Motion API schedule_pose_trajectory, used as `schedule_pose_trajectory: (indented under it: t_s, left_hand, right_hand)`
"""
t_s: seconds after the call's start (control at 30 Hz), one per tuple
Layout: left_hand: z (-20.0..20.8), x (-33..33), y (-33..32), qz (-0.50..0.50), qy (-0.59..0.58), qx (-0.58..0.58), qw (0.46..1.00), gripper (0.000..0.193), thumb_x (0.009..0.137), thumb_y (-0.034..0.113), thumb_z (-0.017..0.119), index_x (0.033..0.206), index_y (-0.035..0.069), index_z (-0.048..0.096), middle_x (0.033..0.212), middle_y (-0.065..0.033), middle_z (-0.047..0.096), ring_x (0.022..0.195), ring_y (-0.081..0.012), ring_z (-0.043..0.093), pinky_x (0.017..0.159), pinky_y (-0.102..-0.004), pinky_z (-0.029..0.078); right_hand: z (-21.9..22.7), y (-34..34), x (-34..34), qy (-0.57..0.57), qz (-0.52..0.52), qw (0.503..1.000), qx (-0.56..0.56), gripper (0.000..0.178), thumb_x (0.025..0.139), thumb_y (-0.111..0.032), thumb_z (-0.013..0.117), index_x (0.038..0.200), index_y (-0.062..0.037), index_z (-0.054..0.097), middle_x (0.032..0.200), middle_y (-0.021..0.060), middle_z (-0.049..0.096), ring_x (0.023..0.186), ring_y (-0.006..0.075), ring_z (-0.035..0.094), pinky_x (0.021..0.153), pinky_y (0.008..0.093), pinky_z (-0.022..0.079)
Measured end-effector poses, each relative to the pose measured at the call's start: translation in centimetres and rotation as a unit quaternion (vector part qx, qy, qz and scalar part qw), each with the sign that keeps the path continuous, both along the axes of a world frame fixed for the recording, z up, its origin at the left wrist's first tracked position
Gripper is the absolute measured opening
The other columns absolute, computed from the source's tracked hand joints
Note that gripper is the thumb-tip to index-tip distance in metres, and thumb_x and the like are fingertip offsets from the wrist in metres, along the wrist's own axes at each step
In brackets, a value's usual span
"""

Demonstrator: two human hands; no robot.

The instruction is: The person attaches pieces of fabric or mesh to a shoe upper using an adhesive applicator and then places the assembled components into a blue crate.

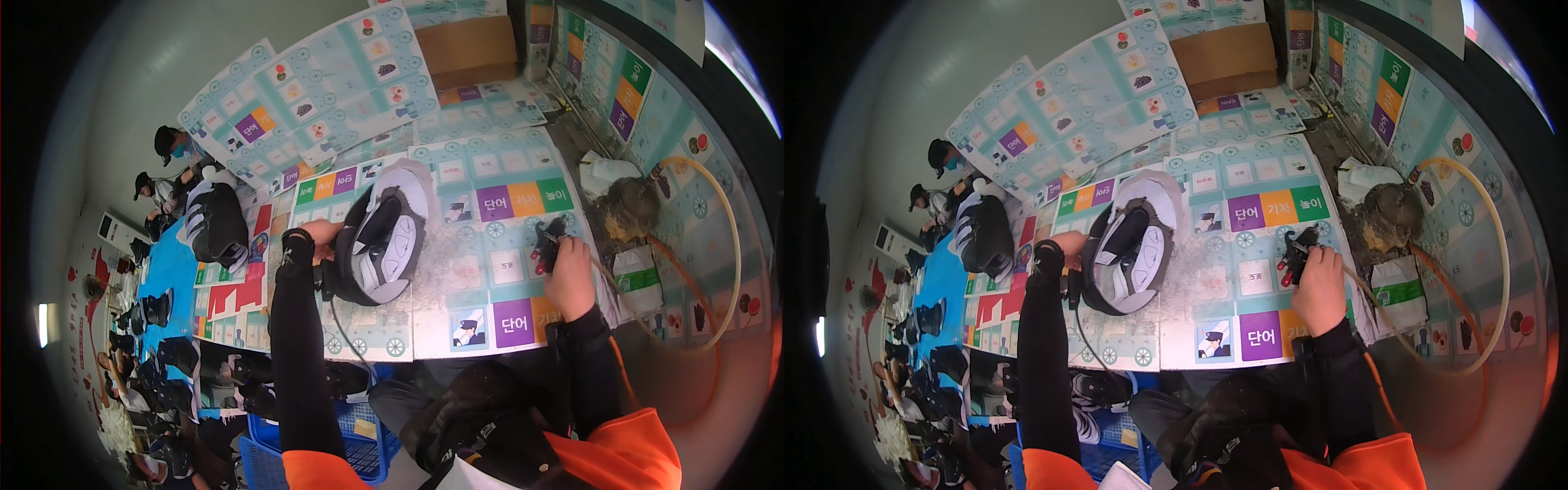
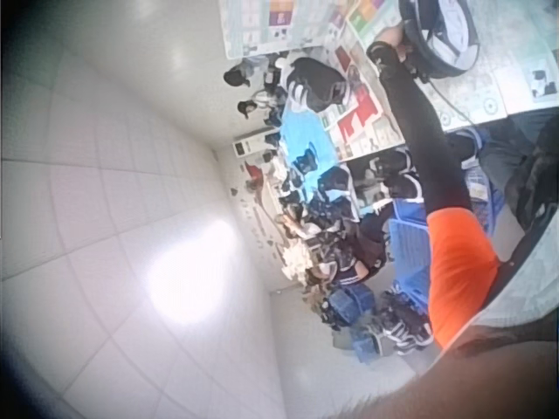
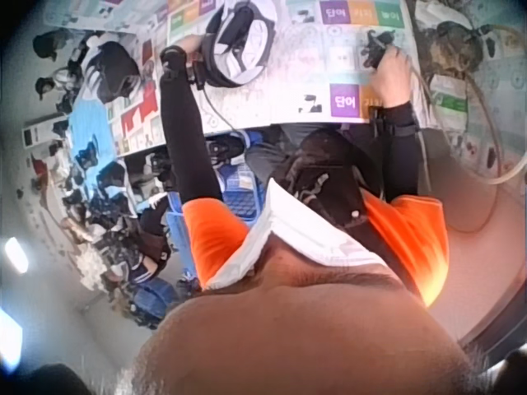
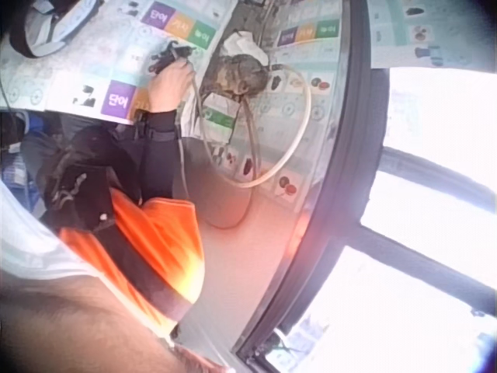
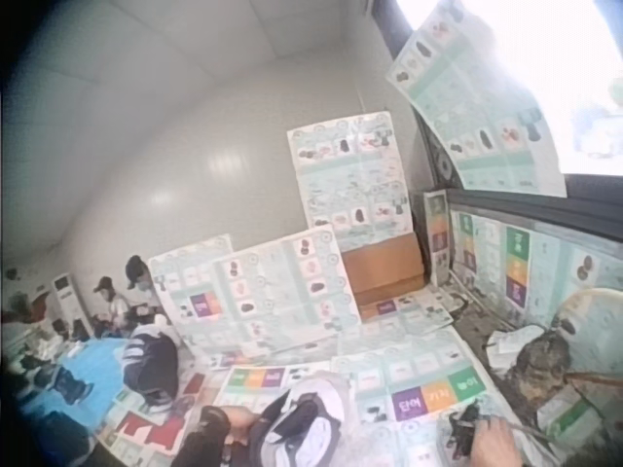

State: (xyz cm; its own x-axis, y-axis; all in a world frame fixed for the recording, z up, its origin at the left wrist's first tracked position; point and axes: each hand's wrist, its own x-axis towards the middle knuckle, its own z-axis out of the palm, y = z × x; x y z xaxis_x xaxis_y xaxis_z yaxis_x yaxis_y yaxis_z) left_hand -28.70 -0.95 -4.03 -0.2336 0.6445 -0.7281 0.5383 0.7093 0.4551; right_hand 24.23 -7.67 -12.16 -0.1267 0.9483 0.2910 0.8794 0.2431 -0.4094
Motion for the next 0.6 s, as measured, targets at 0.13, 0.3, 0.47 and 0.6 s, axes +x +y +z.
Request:
schedule_pose_trajectory:
  t_s: [0.13, 0.3, 0.47, 0.6]
  left_hand:
    - [0.3, 1.7, -1.5, 0.085, -0.039, -0.002, 0.996, 0.028, 0.104, 0.02, 0.051, 0.112, 0.0, 0.069, 0.107, -0.0114, 0.072, 0.085, -0.0238, 0.07, 0.071, -0.0397, 0.059]
    - [-1.2, 1.3, -2.6, 0.142, -0.112, 0.216, 0.96, 0.02, 0.094, 0.013, 0.07, 0.089, -0.006, 0.07, 0.08, -0.0069, 0.069, 0.071, -0.0175, 0.069, 0.065, -0.0314, 0.057]
    - [-1.9, 2.9, -2.1, 0.181, -0.124, 0.271, 0.937, 0.015, 0.088, 0.007, 0.067, 0.083, -0.007, 0.07, 0.077, -0.0099, 0.069, 0.063, -0.0187, 0.065, 0.053, -0.036, 0.048]
    - [-2.1, 2.2, -1.6, 0.17, -0.062, 0.247, 0.952, 0.022, 0.089, 0.013, 0.067, 0.08, -0.006, 0.069, 0.073, -0.0118, 0.067, 0.057, -0.0206, 0.062, 0.047, -0.0373, 0.043]
  right_hand:
    - [4.6, -1.9, -0.4, 0.169, 0.045, 0.984, 0.034, 0.045, 0.075, 0.01, 0.058, 0.12, 0.0068, 0.057, 0.107, 0.0222, 0.062, 0.101, 0.0431, 0.059, 0.088, 0.0452, 0.05]
    - [8.9, -1.8, -3.9, 0.413, 0.199, 0.825, -0.332, 0.035, 0.082, 0.0, 0.063, 0.116, 0.0022, 0.062, 0.091, 0.0143, 0.069, 0.074, 0.0208, 0.066, 0.065, 0.0336, 0.051]
    - [9.5, -2.1, -9.6, 0.286, 0.247, 0.896, -0.235, 0.024, 0.081, -0.011, 0.058, 0.1, 0.0004, 0.067, 0.081, 0.0294, 0.064, 0.082, 0.0521, 0.061, 0.073, 0.0543, 0.049]
    - [7.8, -1.3, -12.1, 0.274, 0.201, 0.927, -0.161, 0.022, 0.079, -0.015, 0.065, 0.093, 0.0013, 0.066, 0.077, 0.0272, 0.063, 0.076, 0.0499, 0.06, 0.068, 0.0483, 0.048]
